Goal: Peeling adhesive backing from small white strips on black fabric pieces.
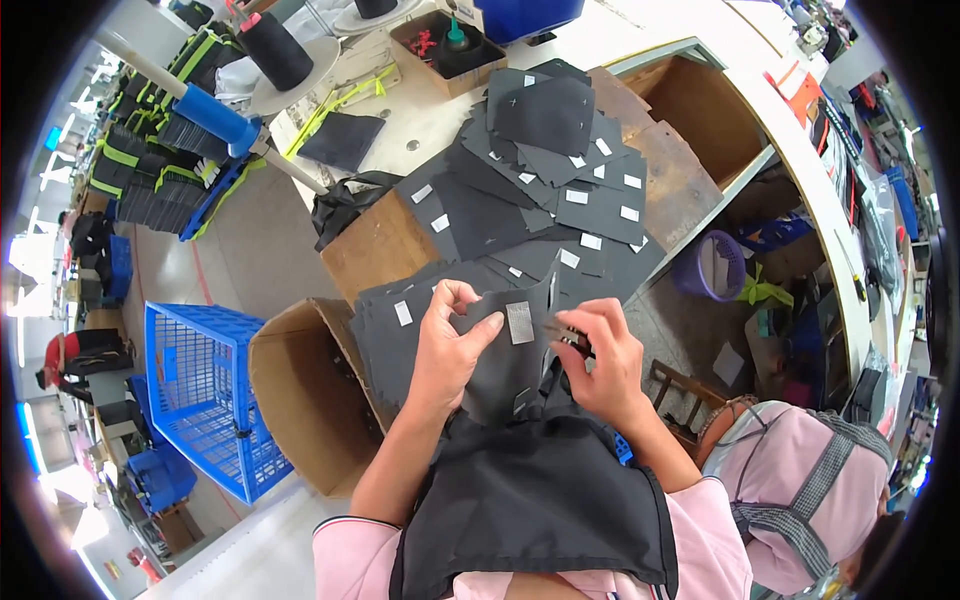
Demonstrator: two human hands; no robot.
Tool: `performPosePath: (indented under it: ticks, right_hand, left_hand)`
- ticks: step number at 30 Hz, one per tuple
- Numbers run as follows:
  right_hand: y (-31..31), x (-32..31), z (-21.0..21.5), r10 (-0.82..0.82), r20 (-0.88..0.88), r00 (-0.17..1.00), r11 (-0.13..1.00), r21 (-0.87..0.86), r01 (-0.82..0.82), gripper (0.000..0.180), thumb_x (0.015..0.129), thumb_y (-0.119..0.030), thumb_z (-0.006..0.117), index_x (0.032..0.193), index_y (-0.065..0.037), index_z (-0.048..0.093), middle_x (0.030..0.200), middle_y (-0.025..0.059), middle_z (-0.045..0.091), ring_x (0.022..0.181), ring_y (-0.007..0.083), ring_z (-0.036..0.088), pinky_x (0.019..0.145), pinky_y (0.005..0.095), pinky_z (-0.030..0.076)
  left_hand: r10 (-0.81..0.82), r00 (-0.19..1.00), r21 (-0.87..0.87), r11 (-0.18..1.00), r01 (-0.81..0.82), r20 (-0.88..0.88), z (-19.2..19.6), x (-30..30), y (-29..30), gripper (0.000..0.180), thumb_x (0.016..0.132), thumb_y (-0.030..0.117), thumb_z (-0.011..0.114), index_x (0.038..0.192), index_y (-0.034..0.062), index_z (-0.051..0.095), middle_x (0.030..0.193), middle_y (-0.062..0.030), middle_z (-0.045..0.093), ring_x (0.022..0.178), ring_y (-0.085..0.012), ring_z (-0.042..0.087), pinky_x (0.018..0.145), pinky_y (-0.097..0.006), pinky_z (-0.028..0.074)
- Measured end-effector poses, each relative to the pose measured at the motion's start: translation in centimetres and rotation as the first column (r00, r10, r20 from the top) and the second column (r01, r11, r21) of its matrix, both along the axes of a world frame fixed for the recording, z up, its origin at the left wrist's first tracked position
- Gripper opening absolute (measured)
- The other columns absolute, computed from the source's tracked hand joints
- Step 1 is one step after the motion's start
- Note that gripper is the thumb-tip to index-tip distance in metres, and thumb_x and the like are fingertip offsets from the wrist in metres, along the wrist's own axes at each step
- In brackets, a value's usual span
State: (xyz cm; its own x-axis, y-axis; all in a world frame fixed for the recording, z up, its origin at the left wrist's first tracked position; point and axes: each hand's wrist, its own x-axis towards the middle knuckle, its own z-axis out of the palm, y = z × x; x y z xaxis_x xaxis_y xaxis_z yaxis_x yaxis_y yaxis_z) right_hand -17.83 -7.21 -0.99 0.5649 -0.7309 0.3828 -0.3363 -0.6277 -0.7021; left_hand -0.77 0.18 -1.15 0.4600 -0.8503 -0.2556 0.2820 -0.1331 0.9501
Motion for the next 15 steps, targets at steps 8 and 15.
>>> performPosePath:
  ticks: [8, 15]
  right_hand:
    - [0.6, 0.0, 0.2, -0.029, 0.007, 1.000, 0.993, -0.116, 0.029, 0.031, 0.069, -0.005, 0.069, 0.098, -0.005, 0.059, 0.083, 0.0081, 0.055, 0.061, 0.0234, 0.057, 0.053, 0.0311, 0.046]
    - [0.9, -0.3, -0.3, -0.044, 0.065, 0.997, 0.977, -0.205, 0.057, 0.029, 0.067, -0.003, 0.070, 0.095, -0.004, 0.062, 0.079, 0.0077, 0.056, 0.061, 0.0229, 0.057, 0.053, 0.0300, 0.046]
  left_hand:
    - [-0.042, 0.999, 0.036, 0.999, 0.041, 0.030, 1.9, -1.1, 0.1, 0.034, 0.073, 0.006, 0.070, 0.101, 0.0117, 0.052, 0.099, 0.0021, 0.045, 0.100, -0.0109, 0.035, 0.089, -0.026, 0.030]
    - [-0.067, 0.985, 0.032, 0.998, 0.062, 0.160, 1.9, -0.9, 0.5, 0.041, 0.071, 0.008, 0.069, 0.109, 0.0099, 0.055, 0.110, 0.0001, 0.050, 0.105, -0.0128, 0.036, 0.096, -0.029, 0.023]
